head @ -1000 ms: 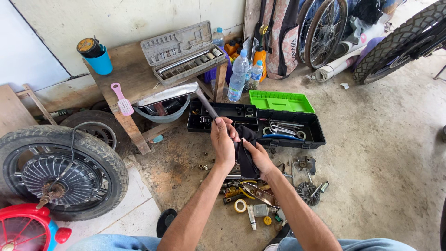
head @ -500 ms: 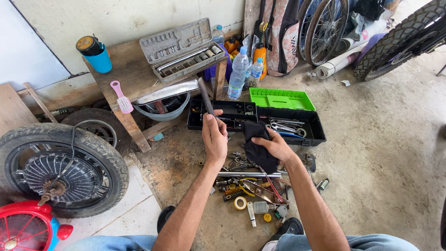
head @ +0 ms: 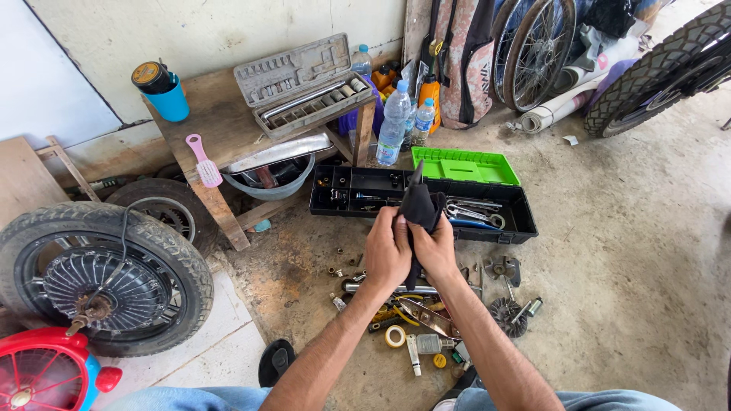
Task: The person disassembles and inspects various components of a motorcycle's mechanics, sorting loose fasteners and tools within a black toolbox and cleaning metallic parts with a dark cloth.
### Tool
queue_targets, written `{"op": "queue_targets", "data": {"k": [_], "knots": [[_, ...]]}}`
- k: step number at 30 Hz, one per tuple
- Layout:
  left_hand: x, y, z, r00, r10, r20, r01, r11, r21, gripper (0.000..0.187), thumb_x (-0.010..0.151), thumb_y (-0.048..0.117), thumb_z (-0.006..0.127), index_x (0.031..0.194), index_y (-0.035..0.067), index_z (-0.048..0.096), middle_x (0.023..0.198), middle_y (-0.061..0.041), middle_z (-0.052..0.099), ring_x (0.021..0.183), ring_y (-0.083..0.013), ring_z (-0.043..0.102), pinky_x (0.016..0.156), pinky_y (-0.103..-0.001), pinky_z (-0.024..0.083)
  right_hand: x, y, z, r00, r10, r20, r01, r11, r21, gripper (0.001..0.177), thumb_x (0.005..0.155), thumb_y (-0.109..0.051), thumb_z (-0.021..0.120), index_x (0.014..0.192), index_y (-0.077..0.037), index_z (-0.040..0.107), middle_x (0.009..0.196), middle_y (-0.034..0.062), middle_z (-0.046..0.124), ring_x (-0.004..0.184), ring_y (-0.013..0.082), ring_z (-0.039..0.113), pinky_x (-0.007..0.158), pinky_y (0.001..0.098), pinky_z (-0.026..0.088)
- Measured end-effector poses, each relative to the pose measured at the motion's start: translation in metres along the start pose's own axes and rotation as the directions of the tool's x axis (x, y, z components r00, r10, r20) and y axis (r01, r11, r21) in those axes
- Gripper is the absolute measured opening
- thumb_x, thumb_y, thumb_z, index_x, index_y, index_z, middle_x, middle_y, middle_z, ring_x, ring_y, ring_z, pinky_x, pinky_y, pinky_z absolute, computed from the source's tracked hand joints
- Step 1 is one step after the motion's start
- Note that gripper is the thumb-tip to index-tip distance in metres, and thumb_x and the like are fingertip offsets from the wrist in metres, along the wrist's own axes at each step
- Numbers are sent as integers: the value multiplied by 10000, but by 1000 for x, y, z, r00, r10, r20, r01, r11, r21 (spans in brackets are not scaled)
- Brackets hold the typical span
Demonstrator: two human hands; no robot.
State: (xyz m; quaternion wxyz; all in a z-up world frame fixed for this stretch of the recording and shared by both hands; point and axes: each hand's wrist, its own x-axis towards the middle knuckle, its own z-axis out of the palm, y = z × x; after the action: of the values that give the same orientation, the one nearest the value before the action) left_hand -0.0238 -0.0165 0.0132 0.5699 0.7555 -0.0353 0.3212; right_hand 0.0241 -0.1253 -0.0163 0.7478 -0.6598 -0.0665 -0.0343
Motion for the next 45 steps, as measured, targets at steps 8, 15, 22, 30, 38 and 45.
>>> {"op": "queue_targets", "data": {"k": [8,15,22,30,38,45], "knots": [[-3,-2,1,932,-130,338,112,991,71,191,1092,254,472,1036,73,495,728,-109,646,574,-246,666,480,-420,500,28,-22,-26,979,65,-191,-34,987,158,156,987,-53,654,1138,-31,689,995,45,716,831,133,667,709,292,548],[9,-20,-13,811,-170,560,135,985,103,298,1103,335,434,986,93,563,527,-52,564,418,-150,547,413,-319,402,23,-41,-35,987,128,-102,-90,945,314,247,965,-45,656,1203,-98,695,1034,9,714,845,101,679,716,275,562],[9,-23,-20,647,-192,738,523,816,-246,414,1146,410,408,945,82,558,557,40,436,421,-67,401,387,-265,330,25,-28,-44,993,-118,-25,121,967,225,171,1004,-26,644,1167,-16,691,999,59,736,825,110,676,712,265,553],[0,-20,-16,543,-318,777,692,694,-199,524,1161,443,358,923,33,579,542,20,431,372,-75,367,312,-265,289,32,-42,-43,966,-252,62,256,964,-67,161,1002,-53,634,1132,-2,714,934,6,710,809,59,633,711,229,525],[4,-18,-18,783,-188,593,82,976,202,443,1116,408,371,980,43,584,563,-126,634,450,-247,637,413,-396,452,32,-44,-49,979,-191,65,202,928,-315,173,986,-118,658,1071,9,740,848,2,737,757,55,643,671,236,537],[18,-28,-30,750,-163,641,-111,924,365,395,1110,409,346,1040,79,551,562,-51,572,425,-262,632,378,-372,535,28,-56,-49,972,-186,146,228,902,-367,191,977,-126,678,1099,3,750,840,-3,723,758,36,606,656,230,518]]}}
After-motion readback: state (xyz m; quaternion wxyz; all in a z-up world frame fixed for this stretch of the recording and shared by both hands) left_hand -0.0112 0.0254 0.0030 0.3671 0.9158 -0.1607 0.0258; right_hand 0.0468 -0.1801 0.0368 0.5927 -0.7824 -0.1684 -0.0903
